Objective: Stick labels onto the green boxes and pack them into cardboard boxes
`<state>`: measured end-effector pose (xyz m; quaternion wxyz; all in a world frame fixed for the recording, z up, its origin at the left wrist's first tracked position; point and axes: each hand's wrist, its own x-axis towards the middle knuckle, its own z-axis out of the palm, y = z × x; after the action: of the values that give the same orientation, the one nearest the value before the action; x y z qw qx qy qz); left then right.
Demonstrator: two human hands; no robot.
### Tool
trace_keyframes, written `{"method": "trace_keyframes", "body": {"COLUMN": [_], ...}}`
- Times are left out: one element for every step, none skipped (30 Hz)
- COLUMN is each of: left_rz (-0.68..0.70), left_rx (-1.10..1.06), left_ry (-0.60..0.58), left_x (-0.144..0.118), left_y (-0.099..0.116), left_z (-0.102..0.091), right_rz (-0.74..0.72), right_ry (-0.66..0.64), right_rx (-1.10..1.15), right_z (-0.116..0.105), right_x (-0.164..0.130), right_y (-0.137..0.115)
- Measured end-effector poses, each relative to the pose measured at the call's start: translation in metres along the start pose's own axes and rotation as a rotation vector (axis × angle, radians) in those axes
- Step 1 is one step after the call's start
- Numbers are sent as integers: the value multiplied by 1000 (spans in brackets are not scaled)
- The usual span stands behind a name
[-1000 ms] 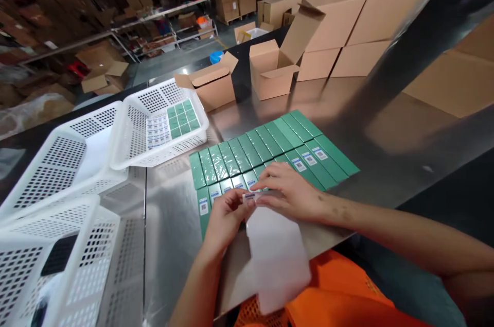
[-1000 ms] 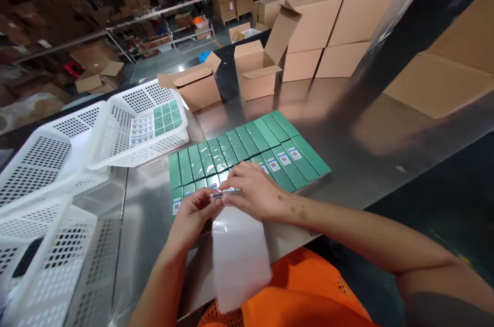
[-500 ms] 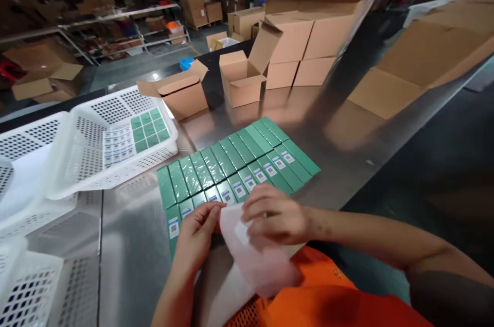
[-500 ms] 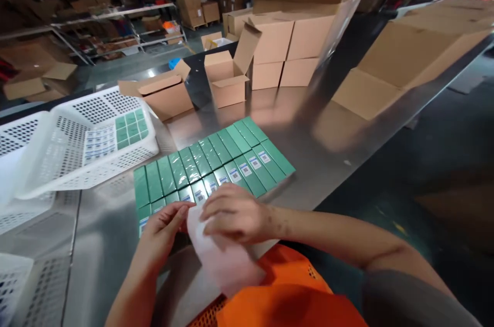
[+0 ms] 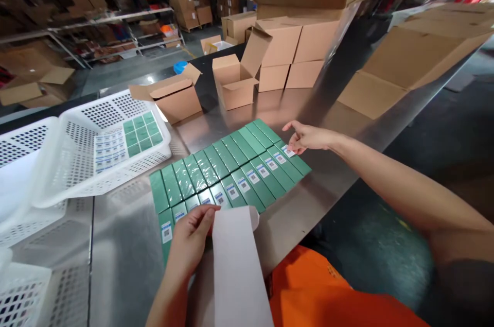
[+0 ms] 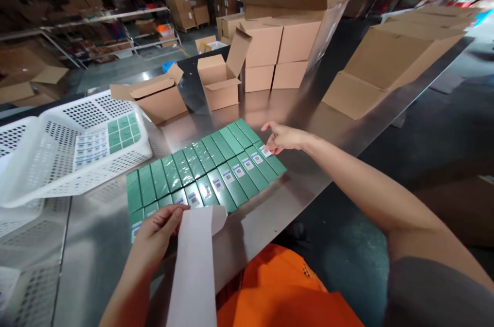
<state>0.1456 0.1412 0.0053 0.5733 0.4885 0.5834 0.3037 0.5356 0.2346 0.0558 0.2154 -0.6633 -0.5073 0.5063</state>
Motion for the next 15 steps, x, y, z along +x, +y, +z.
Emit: {"method": "trace_keyframes", "body": {"left_rz": [-6, -12, -16, -17, -17, -14, -10, -5, 3, 14, 25, 36, 51, 76, 114], "left_rx": [0, 2, 6, 12, 17, 20, 22, 21, 19, 13, 2, -13, -28, -36, -26], "left_ry": [0, 1, 3, 4, 1, 1, 1, 3, 7, 17, 31, 47, 64, 87, 119], "left_x": [0, 0, -1, -1, -1, -1, -1, -1, -1, -1, -2, -4, -6, -8, -10], "left_y": [0, 0, 1, 1, 1, 2, 2, 2, 3, 4, 5, 6, 8, 9, 11], "left_z": [0, 0, 0, 0, 0, 0, 0, 1, 2, 2, 3, 4, 5, 6, 6], "right_rz": [5, 8, 10, 13, 14, 17, 22, 27, 28, 22, 7, -15, -53, -107, -169], "right_ry": [-8, -11, -12, -11, -6, 2, 13, 39, 81, 137, 197, 255, 308, 352, 360], "right_rx": [-11, -20, -28, -37, -48, -67, -104, -181, -288, -410, -525, -623, -681, -676, -611], "right_z": [2, 4, 5, 6, 7, 8, 7, 6, 4, 2, 0, 0, 3, 10, 21], "right_x": [0, 0, 0, 0, 1, 1, 2, 3, 4, 4, 3, 2, -1, -6, -12], "right_y": [0, 0, -1, -1, -3, -4, -6, -8, -10, -12, -14, -16, -18, -20, -22]}}
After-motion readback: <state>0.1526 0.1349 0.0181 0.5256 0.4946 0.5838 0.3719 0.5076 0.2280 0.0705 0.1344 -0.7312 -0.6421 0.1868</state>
